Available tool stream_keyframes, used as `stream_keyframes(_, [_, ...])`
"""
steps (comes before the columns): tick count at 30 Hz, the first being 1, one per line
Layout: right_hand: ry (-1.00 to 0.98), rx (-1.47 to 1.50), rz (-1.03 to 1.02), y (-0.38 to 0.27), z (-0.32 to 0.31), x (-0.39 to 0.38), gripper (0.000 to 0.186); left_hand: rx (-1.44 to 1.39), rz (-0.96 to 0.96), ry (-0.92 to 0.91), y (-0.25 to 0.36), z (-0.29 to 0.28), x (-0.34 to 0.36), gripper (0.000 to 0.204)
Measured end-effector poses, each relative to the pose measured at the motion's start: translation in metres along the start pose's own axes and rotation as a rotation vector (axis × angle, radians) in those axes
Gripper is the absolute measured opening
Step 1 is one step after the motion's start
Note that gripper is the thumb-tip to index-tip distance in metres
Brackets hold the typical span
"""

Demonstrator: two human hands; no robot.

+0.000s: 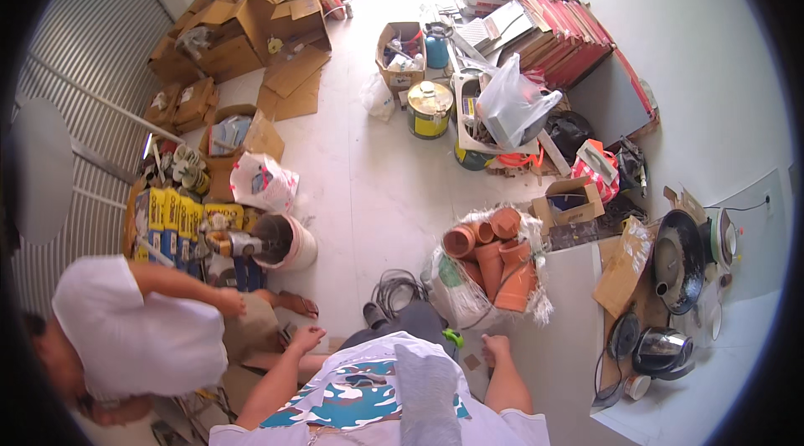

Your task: The person retrieves a pipe cutter and a small white fitting from a cluttered workshop, then moves into a bathroom. They squat and sit on the floor to cut a pipe and attach the fitting to a valve near the toilet.

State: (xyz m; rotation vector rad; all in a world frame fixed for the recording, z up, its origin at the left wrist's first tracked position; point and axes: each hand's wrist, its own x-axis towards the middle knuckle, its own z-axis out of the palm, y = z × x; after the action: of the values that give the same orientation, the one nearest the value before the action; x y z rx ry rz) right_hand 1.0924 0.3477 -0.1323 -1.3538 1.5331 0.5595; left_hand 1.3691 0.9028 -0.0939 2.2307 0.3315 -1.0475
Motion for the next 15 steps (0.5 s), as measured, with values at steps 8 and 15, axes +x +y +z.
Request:
stream_keyframes(8, [-0.292,0.1,0.164,-0.238,0.061,-0.003,0.035,-0.217,0.115,0.012,0.188,-0.145,0.153,0.04])
stream_keyframes(15, [-0.084,-1.148,-0.49,-0.541,0.104,0.125,0.048,-0.67,-0.25,0.118,0.27,-0.219,0.24,0.025])
